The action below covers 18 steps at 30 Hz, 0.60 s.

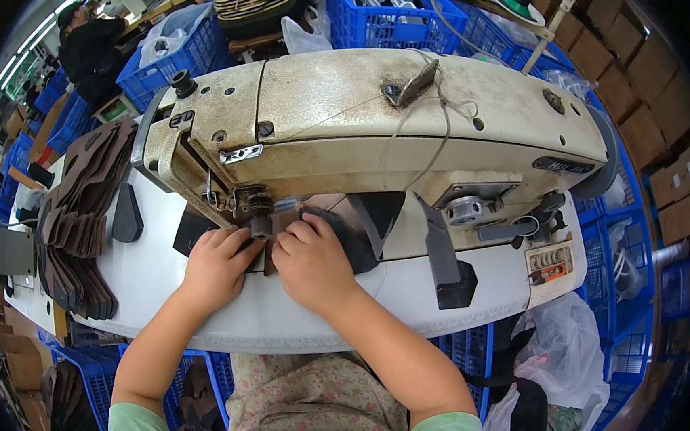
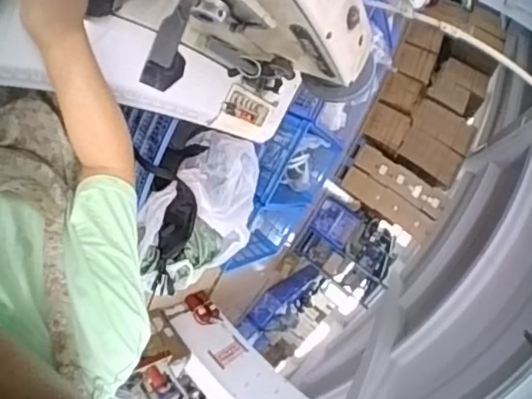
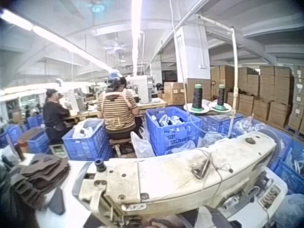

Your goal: Sewing leather or fabric components together using an industrial sewing machine to create shoe uppers.

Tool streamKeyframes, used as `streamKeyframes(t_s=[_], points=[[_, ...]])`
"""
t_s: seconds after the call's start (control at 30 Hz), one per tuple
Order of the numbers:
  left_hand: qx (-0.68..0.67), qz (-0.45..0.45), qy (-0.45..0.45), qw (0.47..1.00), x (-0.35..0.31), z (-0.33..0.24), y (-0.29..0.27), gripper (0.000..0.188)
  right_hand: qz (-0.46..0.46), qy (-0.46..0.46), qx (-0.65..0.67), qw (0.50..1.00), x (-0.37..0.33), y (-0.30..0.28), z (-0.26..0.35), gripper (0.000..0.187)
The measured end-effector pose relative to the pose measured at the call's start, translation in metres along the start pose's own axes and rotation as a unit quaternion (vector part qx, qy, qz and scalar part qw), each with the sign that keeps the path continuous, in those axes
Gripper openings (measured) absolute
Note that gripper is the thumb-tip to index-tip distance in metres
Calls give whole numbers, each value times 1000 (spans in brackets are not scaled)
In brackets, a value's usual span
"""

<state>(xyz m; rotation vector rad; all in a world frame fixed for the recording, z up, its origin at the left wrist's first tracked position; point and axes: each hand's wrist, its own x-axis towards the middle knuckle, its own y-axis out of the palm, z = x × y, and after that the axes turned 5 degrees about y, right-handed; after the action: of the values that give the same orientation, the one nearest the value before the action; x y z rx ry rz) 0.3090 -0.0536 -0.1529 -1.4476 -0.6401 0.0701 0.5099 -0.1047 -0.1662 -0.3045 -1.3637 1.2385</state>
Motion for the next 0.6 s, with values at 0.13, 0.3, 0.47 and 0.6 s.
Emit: streamKeyframes(t_s=[0.13, 0.3, 0.47, 0.6], points=[[-7, 3, -2, 1000, 1, -1, -1, 48, -4, 3, 7, 1000, -1, 0, 0, 14], [-12, -5, -2, 1000, 1, 0, 0, 48, -7, 3, 8, 1000, -2, 1, -1, 17], [-13, -8, 0, 1000, 1, 0, -1, 48, -8, 3, 7, 1000, -2, 1, -1, 21], [-14, -11, 2, 1000, 1, 1, 1, 47, -4, 5, 6, 1000, -2, 0, 0, 17]])
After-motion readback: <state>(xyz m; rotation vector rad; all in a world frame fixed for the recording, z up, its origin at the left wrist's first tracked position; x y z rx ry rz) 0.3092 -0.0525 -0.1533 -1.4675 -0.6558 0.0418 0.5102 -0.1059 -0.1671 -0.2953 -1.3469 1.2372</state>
